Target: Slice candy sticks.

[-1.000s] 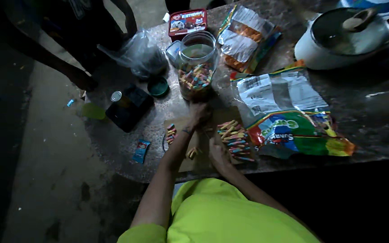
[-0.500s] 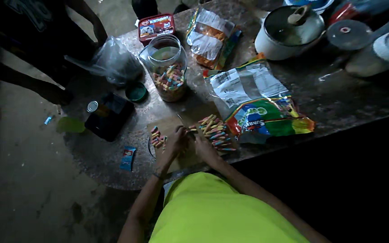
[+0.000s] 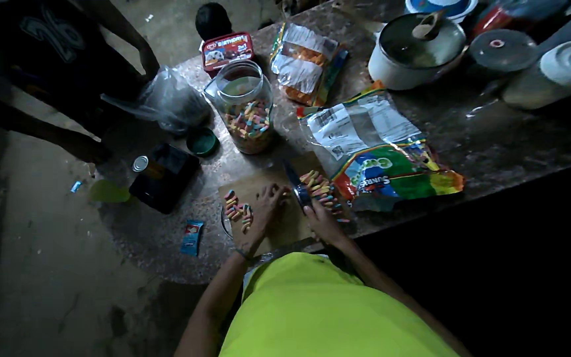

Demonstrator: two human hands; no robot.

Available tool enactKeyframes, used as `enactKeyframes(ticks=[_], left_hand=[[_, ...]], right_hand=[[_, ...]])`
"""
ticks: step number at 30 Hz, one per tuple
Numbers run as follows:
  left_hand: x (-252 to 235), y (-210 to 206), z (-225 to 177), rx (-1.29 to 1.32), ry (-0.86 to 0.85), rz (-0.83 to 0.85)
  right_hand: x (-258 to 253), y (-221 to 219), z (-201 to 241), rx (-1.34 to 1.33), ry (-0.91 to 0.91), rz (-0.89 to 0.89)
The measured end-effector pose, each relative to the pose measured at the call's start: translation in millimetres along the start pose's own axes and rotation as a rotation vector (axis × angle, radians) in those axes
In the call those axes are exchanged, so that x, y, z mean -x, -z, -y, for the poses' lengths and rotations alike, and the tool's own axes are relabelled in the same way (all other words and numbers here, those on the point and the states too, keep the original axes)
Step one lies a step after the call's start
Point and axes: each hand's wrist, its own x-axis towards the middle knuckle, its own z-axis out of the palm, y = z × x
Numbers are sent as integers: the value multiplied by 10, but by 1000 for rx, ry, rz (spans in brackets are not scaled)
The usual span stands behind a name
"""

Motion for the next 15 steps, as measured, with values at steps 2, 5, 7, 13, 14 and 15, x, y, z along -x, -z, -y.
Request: enactKeyframes(ticks=[2,5,7,13,14,15], left_hand=[[12,-62,-38,-45,0,-33],[61,52,-49,-99,67,-21],[168,270,31,-10,110,-5],[552,430,934,246,298,-217],[588,354,991,219,284,-166],[620,265,994,172,228,-139]], right_hand=[[33,86,-40,-16,7,-14],[95,191,-34,-47,-2,-43],[132,219,-43,-85,-3,-72],[152,223,-121,-105,-4,-91],[150,225,-112,-98,-12,-84],[147,226,-94,-85,-23,-73]])
